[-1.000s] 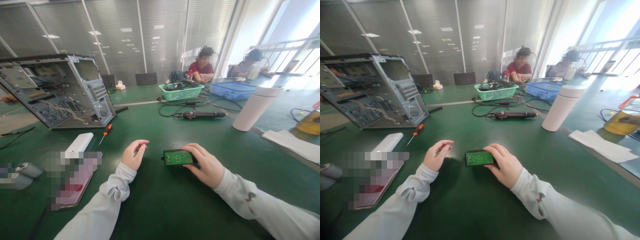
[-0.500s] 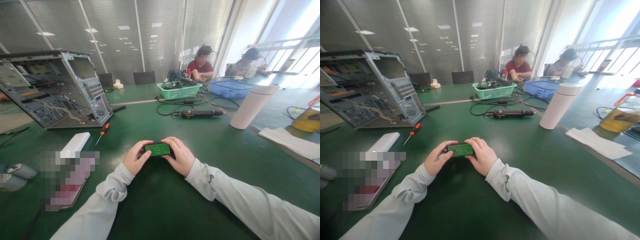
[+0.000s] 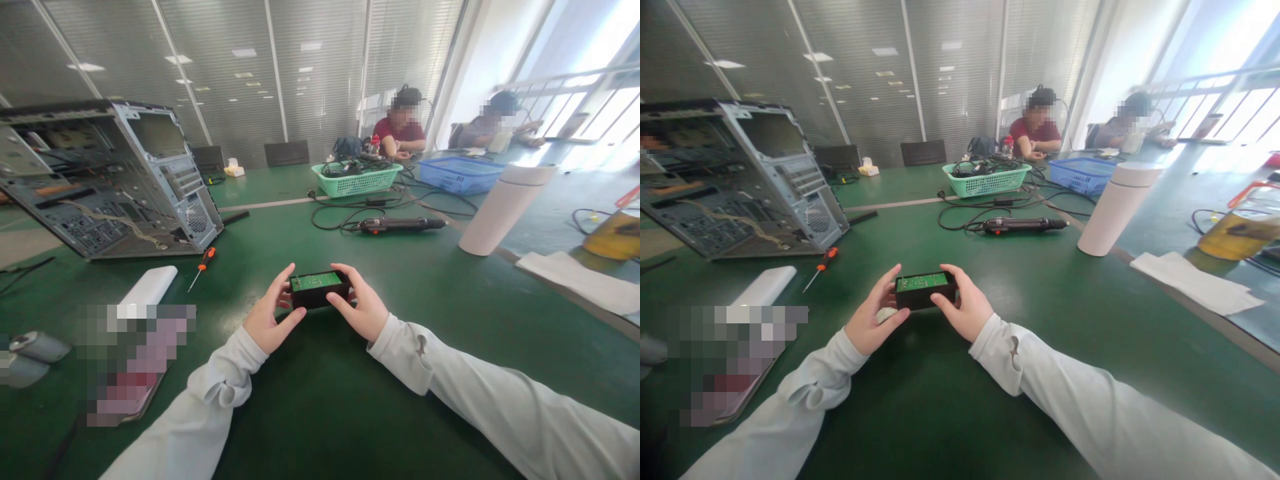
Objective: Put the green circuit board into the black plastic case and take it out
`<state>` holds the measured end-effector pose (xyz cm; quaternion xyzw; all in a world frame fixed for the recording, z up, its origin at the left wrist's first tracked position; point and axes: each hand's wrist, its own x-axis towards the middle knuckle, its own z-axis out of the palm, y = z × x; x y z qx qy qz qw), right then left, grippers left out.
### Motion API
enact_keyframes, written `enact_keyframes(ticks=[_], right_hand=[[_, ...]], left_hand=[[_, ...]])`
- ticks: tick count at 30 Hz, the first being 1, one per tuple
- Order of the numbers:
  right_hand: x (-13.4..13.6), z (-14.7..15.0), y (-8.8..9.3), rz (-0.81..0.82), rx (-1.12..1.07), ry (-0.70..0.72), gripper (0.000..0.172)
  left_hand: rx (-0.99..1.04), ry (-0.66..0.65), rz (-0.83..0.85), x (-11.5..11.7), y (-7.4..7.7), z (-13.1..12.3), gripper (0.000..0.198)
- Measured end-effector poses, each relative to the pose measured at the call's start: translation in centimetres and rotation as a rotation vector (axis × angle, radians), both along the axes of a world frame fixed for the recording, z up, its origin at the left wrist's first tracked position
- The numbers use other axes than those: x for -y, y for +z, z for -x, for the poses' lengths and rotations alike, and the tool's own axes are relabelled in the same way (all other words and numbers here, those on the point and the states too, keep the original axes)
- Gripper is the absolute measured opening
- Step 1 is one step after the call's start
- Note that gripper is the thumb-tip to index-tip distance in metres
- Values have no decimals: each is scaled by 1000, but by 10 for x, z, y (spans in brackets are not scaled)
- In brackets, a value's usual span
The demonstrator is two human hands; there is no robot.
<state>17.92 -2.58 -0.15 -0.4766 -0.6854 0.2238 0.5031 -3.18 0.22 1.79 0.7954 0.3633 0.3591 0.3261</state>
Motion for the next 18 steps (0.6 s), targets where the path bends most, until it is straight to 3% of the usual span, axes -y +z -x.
enact_keyframes(ticks=[7,12,18], right_hand=[[-3,-1,-1,110,-104,41,44],[-12,-7,2,345,-288,215,57],[-11,-9,12,615,-346,476,71]], left_hand=[[-105,15,5,-2,5,0,61],[-63,61,118,-5,1,1,56],[24,323,106,-10,1,5,50]])
